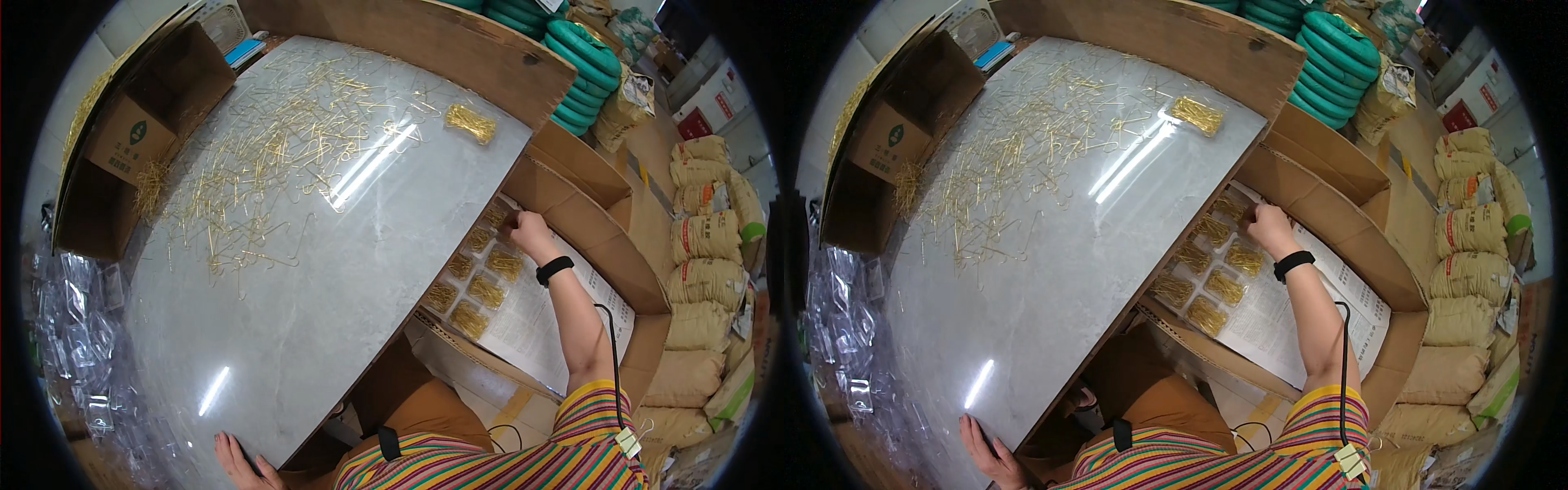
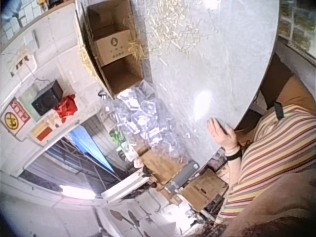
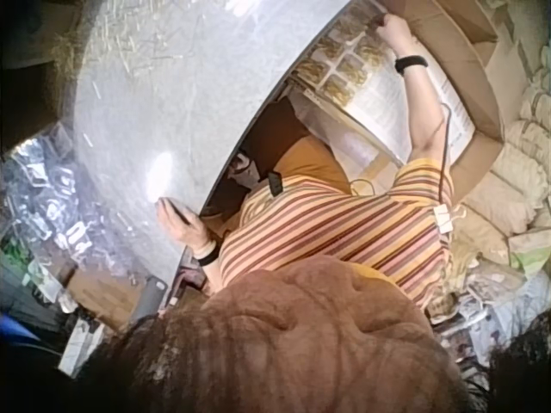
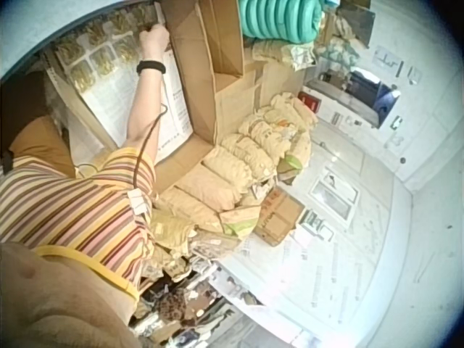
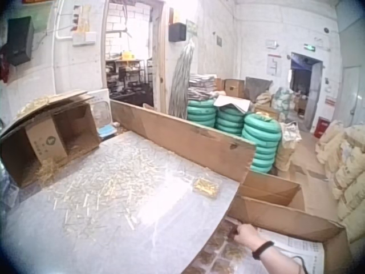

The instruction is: Gathering and sorting small gold-colored metal pins on a table and placing them into a partitioned box.

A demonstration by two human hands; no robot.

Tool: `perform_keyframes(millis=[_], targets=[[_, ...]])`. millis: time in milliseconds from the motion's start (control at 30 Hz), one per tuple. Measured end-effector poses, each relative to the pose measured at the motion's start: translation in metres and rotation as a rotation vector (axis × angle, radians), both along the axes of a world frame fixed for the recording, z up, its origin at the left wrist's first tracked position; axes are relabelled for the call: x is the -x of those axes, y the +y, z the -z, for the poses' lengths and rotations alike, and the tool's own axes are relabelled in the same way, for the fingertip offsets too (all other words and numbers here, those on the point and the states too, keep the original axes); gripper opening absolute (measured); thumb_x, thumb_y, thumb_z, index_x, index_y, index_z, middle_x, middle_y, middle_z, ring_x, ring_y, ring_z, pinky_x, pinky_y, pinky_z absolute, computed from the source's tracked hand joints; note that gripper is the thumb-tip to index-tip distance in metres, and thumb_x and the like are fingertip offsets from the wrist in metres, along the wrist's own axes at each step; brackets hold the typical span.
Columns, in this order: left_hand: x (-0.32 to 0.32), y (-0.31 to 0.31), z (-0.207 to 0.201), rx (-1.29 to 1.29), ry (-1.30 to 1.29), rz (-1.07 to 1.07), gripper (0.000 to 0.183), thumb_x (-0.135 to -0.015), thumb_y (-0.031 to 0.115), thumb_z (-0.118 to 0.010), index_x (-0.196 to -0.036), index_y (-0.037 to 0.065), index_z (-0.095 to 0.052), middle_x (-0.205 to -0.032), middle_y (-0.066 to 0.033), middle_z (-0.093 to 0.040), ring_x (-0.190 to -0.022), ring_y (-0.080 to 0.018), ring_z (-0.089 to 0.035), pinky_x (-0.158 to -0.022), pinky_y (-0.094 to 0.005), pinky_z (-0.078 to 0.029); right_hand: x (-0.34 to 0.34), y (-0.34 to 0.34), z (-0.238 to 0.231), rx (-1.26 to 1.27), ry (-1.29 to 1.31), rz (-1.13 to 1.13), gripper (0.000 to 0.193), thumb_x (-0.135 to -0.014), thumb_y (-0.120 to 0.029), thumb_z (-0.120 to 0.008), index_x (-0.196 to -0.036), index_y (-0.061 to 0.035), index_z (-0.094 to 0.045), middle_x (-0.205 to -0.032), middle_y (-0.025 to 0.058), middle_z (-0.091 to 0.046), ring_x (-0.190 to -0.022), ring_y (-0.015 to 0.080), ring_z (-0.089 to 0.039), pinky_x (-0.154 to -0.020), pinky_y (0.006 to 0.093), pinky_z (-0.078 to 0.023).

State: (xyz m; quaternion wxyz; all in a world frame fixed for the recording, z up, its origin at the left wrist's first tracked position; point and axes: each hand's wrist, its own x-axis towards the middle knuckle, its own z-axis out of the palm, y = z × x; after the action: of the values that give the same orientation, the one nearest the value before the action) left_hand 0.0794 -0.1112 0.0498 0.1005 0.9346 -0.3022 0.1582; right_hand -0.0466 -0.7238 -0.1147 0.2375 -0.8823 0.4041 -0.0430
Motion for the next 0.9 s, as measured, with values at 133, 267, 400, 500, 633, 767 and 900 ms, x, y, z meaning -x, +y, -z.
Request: perform_keyframes(millis=[133, 267, 400, 500, 633, 767, 900], targets=[[0.0, 0.001, -0.001, -0.012, -0.012, 0.008, 0.043, -0.1, 0.022, -0.054, -0.131, -0.007, -0.059, -0.133, -0.0281, -0.059, -0.123, -0.0454, -0.055, -0.109, -0.0508, -0.041, -0.008, 0.011, 0.003, 0.062, 0.054, -0.012, 0.021, -0.078, -0.02, -0.072, -0.092, -0.0044, -0.077, -0.087, 0.0194, -0.073, -0.081, 0.0354, -0.07, -0.077, 0.0407, -0.055], [0.0, 0.002, 0.0, -0.009, -0.01, 0.0, 0.043, -0.1, 0.022, -0.054, -0.131, -0.007, -0.06, -0.132, -0.0281, -0.059, -0.123, -0.0453, -0.055, -0.109, -0.0507, -0.041, -0.014, 0.016, -0.003, 0.033, 0.025, -0.059, 0.022, -0.074, -0.021, -0.073, -0.088, -0.0046, -0.076, -0.084, 0.0205, -0.072, -0.079, 0.0365, -0.069, -0.074, 0.0418, -0.054], [0.0, 0.002, 0.002, 0.004, -0.007, 0.0, 0.043, -0.1, 0.023, -0.054, -0.13, -0.007, -0.06, -0.132, -0.0279, -0.059, -0.123, -0.0452, -0.055, -0.109, -0.0508, -0.041, -0.018, 0.013, 0.005, 0.061, 0.001, -0.081, 0.024, -0.073, -0.024, -0.072, -0.085, -0.0033, -0.075, -0.082, 0.0231, -0.069, -0.075, 0.0384, -0.068, -0.071, 0.0431, -0.054], [0.0, 0.003, 0.001, -0.005, -0.018, 0.01, 0.043, -0.1, 0.023, -0.055, -0.13, -0.007, -0.059, -0.133, -0.0279, -0.059, -0.123, -0.0451, -0.055, -0.109, -0.0509, -0.041, -0.021, 0.014, 0.0, 0.038, 0.015, -0.084, 0.027, -0.073, -0.025, -0.071, -0.086, -0.0014, -0.074, -0.084, 0.0248, -0.069, -0.078, 0.0404, -0.068, -0.072, 0.0446, -0.054], [0.0, 0.003, 0.002, -0.01, -0.012, 0.002, 0.044, -0.1, 0.023, -0.055, -0.131, -0.007, -0.059, -0.133, -0.0279, -0.059, -0.124, -0.0448, -0.055, -0.11, -0.0509, -0.041, -0.02, 0.02, -0.016, -0.039, 0.019, -0.05, 0.029, -0.076, -0.023, -0.07, -0.091, 0.0007, -0.075, -0.09, 0.0263, -0.07, -0.085, 0.0427, -0.068, -0.078, 0.0465, -0.055], [-0.001, 0.003, 0.002, -0.003, -0.007, 0.004, 0.043, -0.1, 0.023, -0.055, -0.131, -0.007, -0.059, -0.133, -0.0278, -0.059, -0.125, -0.0447, -0.054, -0.11, -0.0507, -0.041, -0.013, 0.022, -0.02, -0.039, -0.003, -0.018, 0.025, -0.078, -0.02, -0.071, -0.093, -0.0007, -0.076, -0.091, 0.0256, -0.07, -0.086, 0.0419, -0.068, -0.08, 0.0461, -0.054], [-0.001, 0.003, 0.001, -0.008, -0.005, 0.001, 0.043, -0.1, 0.023, -0.054, -0.131, -0.007, -0.059, -0.134, -0.0277, -0.059, -0.125, -0.0447, -0.054, -0.11, -0.0505, -0.041, -0.011, 0.024, -0.022, 0.007, 0.028, -0.06, 0.022, -0.079, -0.019, -0.071, -0.091, -0.0021, -0.076, -0.09, 0.0247, -0.071, -0.086, 0.0413, -0.068, -0.079, 0.0468, -0.054]])
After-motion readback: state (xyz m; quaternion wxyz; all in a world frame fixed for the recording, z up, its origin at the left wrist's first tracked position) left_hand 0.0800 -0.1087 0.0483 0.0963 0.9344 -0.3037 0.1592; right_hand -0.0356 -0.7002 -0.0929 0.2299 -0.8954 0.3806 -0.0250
